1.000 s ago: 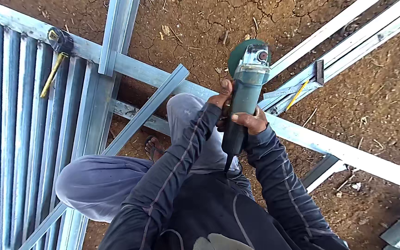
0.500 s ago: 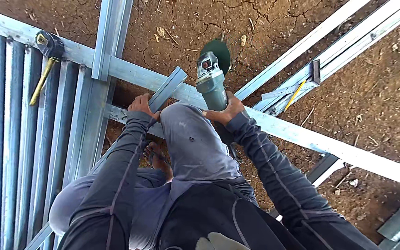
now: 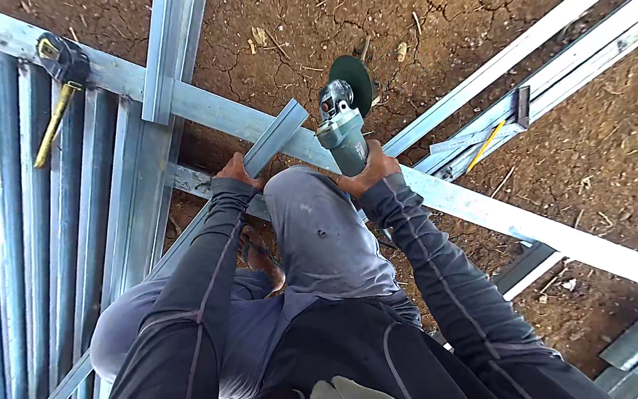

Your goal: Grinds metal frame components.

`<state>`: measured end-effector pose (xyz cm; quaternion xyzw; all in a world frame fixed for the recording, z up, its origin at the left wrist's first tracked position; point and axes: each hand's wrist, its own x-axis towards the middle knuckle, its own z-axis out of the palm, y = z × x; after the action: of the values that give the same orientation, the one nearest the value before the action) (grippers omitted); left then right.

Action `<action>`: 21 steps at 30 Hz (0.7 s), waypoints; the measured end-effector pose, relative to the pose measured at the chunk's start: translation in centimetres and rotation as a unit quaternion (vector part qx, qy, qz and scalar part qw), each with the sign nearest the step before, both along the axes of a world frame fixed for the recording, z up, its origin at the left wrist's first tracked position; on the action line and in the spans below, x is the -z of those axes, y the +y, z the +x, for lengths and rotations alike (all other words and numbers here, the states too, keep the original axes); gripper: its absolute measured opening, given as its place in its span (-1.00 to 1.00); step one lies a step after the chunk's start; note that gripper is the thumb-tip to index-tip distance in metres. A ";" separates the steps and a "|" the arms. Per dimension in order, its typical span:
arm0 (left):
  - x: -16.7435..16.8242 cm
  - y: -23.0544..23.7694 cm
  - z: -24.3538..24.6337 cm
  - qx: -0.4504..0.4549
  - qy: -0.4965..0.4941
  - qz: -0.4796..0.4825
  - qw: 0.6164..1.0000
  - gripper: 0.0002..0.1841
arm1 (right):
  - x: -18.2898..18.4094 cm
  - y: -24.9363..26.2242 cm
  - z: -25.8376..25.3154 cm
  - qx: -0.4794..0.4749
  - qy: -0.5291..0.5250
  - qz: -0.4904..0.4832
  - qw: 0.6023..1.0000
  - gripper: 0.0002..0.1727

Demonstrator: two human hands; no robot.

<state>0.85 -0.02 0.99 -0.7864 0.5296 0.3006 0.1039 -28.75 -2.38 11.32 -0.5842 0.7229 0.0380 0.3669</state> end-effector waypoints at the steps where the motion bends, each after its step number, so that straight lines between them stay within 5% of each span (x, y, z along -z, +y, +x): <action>1: -0.1 0.0 -0.1 -0.001 0.001 -0.003 1.000 -0.17 | 0.0 -0.2 0.3 -0.008 0.013 -0.001 1.000 0.06; 21: -0.4 0.0 -0.6 -0.005 -0.028 0.001 1.000 -0.20 | -1.8 -5.2 7.7 -0.150 0.105 0.113 0.977 0.08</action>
<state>0.20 -0.04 1.35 -0.7972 0.5222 0.2791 0.1180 -21.09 -7.63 13.16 -0.6333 0.6528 0.2353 0.3427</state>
